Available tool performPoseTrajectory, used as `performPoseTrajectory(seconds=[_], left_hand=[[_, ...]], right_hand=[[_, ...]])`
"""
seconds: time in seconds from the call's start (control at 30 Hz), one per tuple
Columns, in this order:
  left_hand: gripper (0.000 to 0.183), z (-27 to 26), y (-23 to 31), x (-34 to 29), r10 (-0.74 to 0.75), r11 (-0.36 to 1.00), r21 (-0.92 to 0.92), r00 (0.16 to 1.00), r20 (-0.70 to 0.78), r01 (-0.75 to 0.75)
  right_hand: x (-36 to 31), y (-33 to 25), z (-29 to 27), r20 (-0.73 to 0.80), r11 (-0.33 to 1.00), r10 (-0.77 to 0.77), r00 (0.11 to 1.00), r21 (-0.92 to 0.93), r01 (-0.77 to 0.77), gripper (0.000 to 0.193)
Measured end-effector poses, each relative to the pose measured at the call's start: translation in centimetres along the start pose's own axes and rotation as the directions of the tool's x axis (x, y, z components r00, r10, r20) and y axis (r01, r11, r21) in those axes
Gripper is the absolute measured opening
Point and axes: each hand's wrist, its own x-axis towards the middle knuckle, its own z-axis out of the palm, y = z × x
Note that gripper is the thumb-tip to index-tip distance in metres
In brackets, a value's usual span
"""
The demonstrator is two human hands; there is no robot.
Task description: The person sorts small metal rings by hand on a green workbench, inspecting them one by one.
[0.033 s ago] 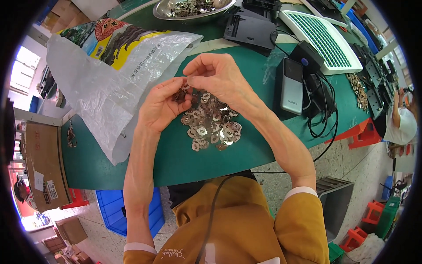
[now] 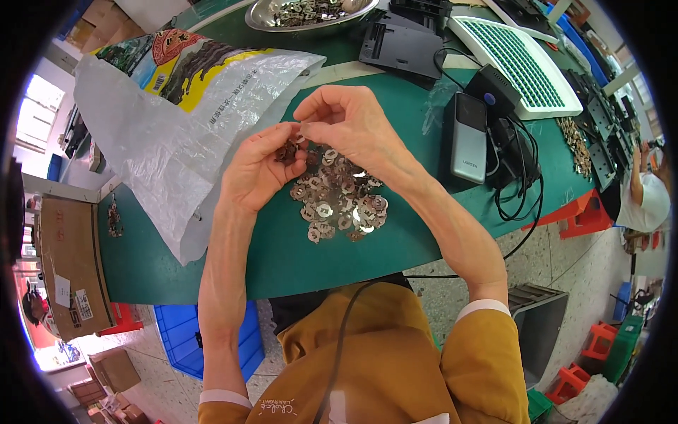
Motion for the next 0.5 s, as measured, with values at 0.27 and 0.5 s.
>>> performPoseTrajectory(seconds=[0.27, 0.5], left_hand=[[0.016, -0.5, 0.3, 0.1, 0.028, 1.000, 0.010, 0.999, -0.034, -0.028], [0.015, -0.9, 1.7, -0.3, 0.181, 0.972, -0.128, 0.974, -0.136, -0.198]], right_hand=[[0.3, 0.4, 0.9, -0.129, 0.985, -0.136, 0.982, -0.125, 0.120, 0.013], [0.1, 2.2, 1.2, 0.088, 0.735, -0.218, 0.972, -0.640, 0.223, 0.025]])
